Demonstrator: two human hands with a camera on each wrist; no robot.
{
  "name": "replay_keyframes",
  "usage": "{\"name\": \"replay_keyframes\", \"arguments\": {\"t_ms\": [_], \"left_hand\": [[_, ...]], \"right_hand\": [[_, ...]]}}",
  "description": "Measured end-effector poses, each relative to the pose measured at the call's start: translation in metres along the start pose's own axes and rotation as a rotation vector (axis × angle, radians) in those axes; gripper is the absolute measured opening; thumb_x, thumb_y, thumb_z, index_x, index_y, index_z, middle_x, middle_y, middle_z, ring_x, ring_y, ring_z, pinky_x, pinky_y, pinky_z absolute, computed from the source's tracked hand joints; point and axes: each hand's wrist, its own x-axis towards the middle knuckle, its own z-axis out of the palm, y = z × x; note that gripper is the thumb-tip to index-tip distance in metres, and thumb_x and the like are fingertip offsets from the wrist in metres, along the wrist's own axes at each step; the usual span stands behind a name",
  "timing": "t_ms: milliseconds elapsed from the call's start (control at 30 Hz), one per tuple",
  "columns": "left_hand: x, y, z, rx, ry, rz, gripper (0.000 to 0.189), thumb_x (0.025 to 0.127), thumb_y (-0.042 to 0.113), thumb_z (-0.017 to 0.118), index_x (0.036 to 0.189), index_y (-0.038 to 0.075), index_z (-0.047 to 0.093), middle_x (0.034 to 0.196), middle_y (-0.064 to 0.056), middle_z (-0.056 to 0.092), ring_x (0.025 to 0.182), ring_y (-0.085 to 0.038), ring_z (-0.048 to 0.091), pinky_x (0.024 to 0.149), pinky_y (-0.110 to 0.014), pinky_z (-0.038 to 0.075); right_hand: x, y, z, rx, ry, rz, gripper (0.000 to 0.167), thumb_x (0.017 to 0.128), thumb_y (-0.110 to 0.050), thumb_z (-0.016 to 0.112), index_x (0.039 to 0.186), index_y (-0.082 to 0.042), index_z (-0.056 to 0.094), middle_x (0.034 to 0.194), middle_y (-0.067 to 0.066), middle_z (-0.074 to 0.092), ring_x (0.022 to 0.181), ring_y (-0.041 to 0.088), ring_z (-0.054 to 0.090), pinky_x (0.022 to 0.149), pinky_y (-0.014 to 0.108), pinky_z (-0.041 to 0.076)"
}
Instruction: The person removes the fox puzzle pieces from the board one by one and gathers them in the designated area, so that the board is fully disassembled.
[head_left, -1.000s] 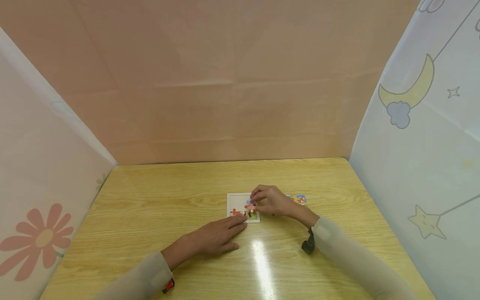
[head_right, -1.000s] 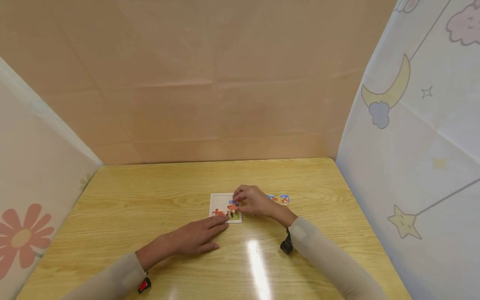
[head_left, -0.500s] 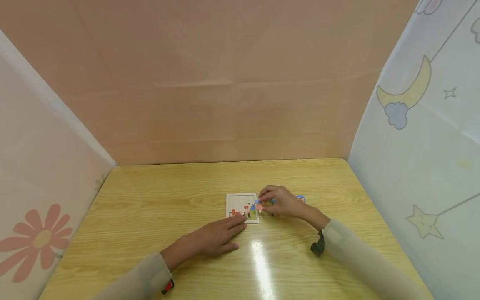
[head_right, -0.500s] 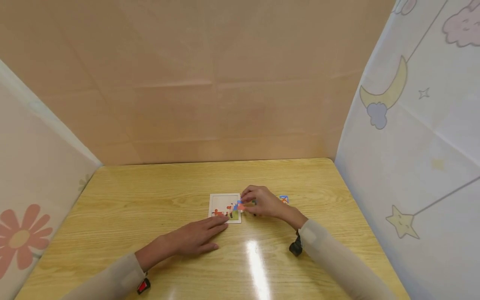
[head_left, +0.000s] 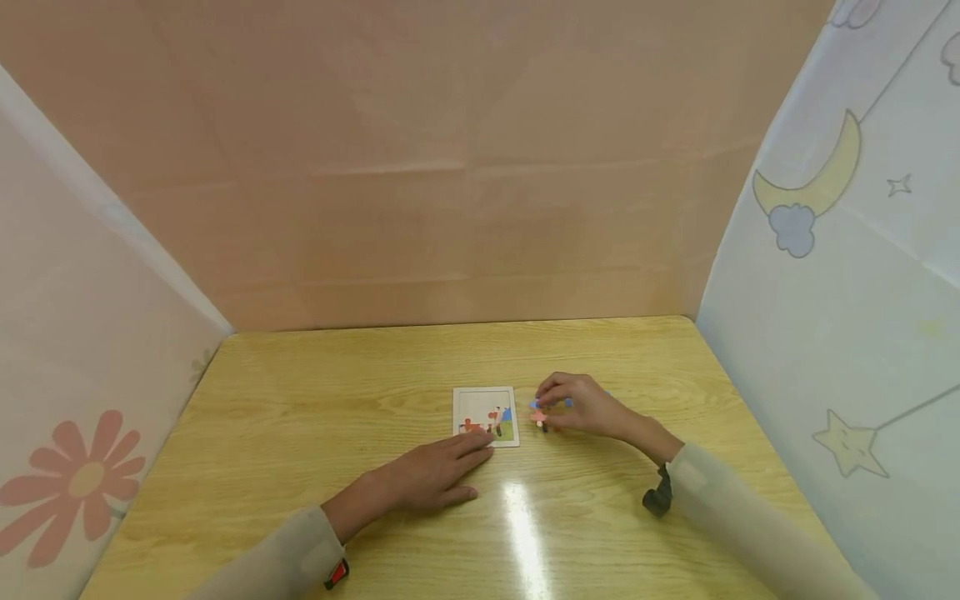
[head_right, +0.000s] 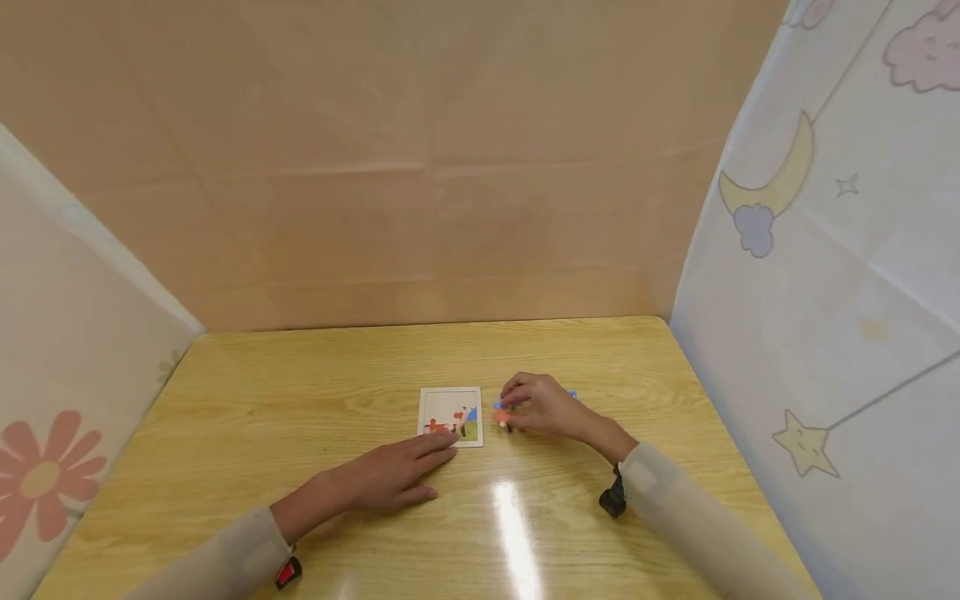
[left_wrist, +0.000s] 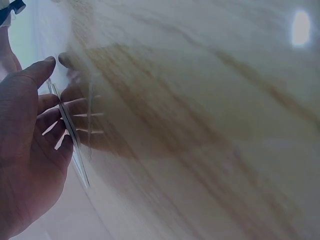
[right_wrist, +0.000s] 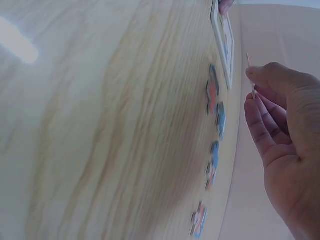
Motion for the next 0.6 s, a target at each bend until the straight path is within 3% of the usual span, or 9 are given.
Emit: {"name": "replay_keyframes", "arguments": {"t_ms": [600], "left_hand": [[0.0, 0.0, -0.002, -0.008, -0.002, -0.007, 0.068, 0.113, 0.045, 0.046, 0.168, 0.009, 0.028, 0.177, -0.006, 0.019, 0.162, -0.023, 0.021, 0.129, -0.038, 0.028]], "right_hand": [[-0.03, 0.01, -0.02, -0.106, -0.002, 0.021, 0.016, 0.086, -0.004, 0.088, 0.101, -0.003, 0.083, 0.11, 0.008, 0.073, 0.094, 0.019, 0.074, 0.082, 0.034, 0.064]]}}
